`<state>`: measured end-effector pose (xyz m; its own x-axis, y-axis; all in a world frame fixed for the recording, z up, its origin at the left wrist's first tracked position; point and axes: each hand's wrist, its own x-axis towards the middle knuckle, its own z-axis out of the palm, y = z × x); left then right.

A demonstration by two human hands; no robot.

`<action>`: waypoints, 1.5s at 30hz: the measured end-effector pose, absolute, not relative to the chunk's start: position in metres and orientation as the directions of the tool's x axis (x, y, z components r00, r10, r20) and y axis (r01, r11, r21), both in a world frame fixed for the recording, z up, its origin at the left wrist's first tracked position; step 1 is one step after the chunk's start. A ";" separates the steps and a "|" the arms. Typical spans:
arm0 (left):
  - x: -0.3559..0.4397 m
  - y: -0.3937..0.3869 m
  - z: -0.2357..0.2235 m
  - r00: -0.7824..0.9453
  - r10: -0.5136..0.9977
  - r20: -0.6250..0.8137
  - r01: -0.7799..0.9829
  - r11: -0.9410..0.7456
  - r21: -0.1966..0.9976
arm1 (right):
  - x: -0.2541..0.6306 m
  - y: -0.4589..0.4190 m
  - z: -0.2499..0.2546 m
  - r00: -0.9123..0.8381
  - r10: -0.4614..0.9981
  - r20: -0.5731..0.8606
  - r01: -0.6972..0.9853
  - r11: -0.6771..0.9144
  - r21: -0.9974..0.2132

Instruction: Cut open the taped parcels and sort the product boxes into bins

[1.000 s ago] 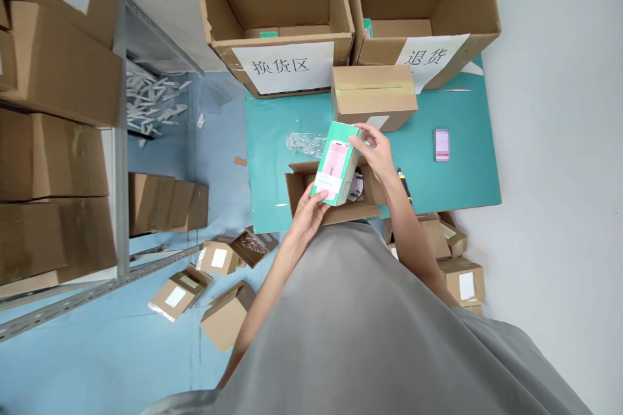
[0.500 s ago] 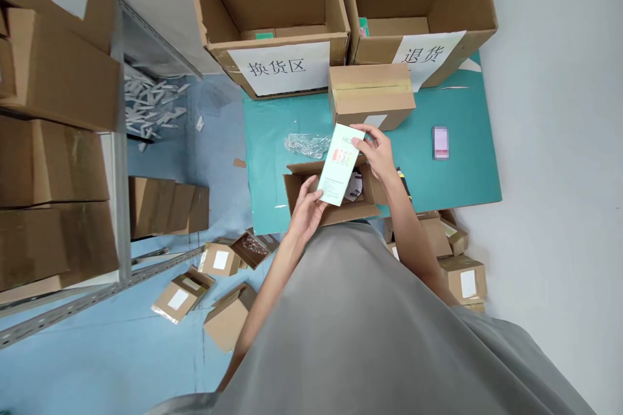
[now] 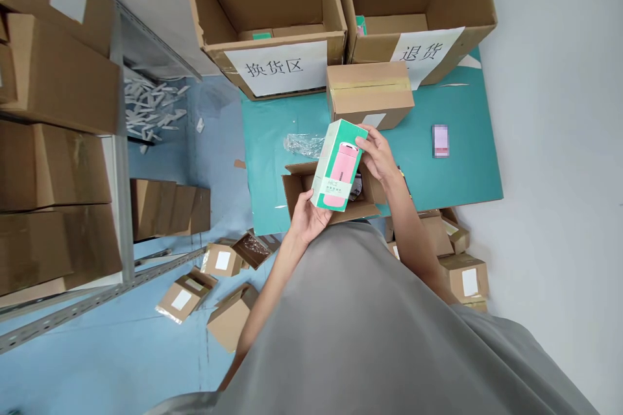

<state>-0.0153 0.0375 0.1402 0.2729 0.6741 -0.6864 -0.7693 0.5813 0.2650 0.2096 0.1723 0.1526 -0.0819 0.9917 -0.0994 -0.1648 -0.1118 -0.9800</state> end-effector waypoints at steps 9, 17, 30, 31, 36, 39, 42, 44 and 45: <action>-0.001 0.035 0.150 0.073 0.833 -0.548 -0.576 0.484 0.659 | 0.203 0.170 0.147 0.021 0.995 -0.095 -0.048 -0.094 -0.994; -0.007 0.038 0.147 0.138 0.798 -0.587 -0.680 0.507 0.530 | 0.208 0.170 0.157 -0.029 0.992 -0.123 -0.068 -0.125 -0.990; -0.004 0.041 0.152 0.116 0.814 -0.569 -0.633 0.502 0.589 | 0.204 0.173 0.152 0.055 0.994 -0.097 -0.064 -0.094 -0.994; -0.004 0.041 0.152 0.096 0.824 -0.558 -0.612 0.491 0.620 | 0.204 0.173 0.151 0.068 0.993 -0.098 -0.042 -0.096 -0.995; -0.004 0.040 0.153 0.098 0.840 -0.533 -0.560 0.490 0.669 | 0.207 0.172 0.153 0.045 0.994 -0.104 -0.017 -0.103 -0.995; -0.007 0.042 0.151 0.133 0.806 -0.577 -0.636 0.516 0.574 | 0.210 0.173 0.155 0.001 0.994 -0.105 -0.010 -0.105 -0.994; -0.010 0.045 0.147 0.205 0.726 -0.656 -0.727 0.562 0.395 | 0.213 0.175 0.157 -0.030 0.996 -0.082 -0.019 -0.083 -0.996; -0.013 0.046 0.144 0.270 0.675 -0.687 -0.756 0.591 0.283 | 0.214 0.176 0.159 -0.051 0.996 -0.068 -0.038 -0.070 -0.997; -0.014 0.046 0.143 0.305 0.658 -0.688 -0.758 0.606 0.244 | 0.213 0.177 0.160 -0.060 0.996 -0.065 -0.050 -0.068 -0.996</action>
<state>-0.0139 0.0456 0.1428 0.3048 0.6584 -0.6882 -0.7576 0.6055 0.2438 0.2132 0.1766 0.1601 -0.0599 0.9961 -0.0652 -0.0497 -0.0682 -0.9964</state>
